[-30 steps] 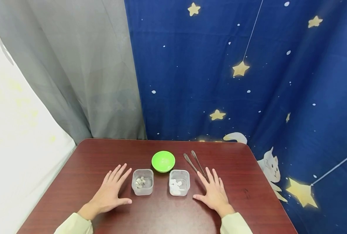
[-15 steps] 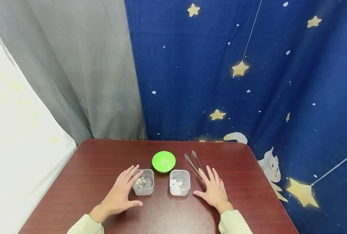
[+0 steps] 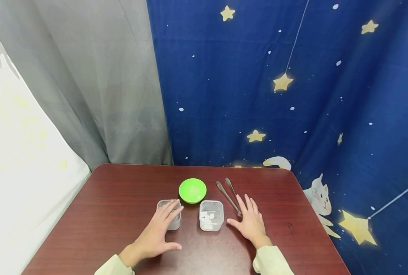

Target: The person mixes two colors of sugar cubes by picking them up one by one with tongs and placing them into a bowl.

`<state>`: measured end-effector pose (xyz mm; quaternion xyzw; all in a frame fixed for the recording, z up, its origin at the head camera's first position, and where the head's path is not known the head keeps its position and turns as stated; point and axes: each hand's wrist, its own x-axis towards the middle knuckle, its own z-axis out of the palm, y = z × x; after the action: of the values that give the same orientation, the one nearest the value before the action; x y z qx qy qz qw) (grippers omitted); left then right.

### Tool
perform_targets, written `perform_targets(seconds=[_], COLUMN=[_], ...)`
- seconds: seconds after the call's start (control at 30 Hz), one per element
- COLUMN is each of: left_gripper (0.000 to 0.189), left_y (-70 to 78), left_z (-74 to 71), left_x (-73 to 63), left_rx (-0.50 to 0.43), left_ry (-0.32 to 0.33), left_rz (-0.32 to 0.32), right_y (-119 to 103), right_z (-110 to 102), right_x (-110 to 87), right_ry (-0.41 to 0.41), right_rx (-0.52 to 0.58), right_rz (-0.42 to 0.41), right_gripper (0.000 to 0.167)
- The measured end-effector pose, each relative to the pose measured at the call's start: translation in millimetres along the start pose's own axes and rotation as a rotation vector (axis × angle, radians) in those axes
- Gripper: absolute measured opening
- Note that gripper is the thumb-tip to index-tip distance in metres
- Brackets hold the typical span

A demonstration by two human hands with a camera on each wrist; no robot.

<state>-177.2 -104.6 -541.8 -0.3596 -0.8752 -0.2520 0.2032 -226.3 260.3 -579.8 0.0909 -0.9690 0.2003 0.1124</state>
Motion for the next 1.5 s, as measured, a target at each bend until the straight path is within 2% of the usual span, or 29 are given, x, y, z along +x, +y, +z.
perform_targets(seconds=[0.27, 0.5, 0.9, 1.07, 1.3, 1.5], left_gripper=[0.112, 0.108, 0.103, 0.103, 0.102, 0.104], left_y=[22.2, 36.6, 49.2, 52.7, 56.3, 57.2], left_z=[7.9, 16.5, 36.0, 44.6, 55.5, 65.5], left_x=[5.8, 11.7, 15.2, 15.9, 18.9, 22.2], left_rx=[-0.028, -0.047, -0.180, -0.236, -0.276, -0.319], left_ry=[-0.016, 0.018, 0.030, 0.017, 0.078, 0.084], left_rz=[-0.001, 0.027, 0.001, -0.038, -0.077, -0.107], right_y=[1, 0, -8, -6, -7, -5], right_z=[3, 3, 10, 12, 15, 18], right_x=[3.8, 5.1, 9.7, 11.9, 14.0, 14.2], right_ry=[-0.008, -0.014, 0.003, -0.003, 0.015, 0.039], right_rx=[0.068, 0.112, 0.139, 0.129, 0.143, 0.135], right_rz=[0.081, 0.120, 0.191, 0.223, 0.263, 0.264], right_gripper=[0.098, 0.099, 0.093, 0.089, 0.082, 0.076])
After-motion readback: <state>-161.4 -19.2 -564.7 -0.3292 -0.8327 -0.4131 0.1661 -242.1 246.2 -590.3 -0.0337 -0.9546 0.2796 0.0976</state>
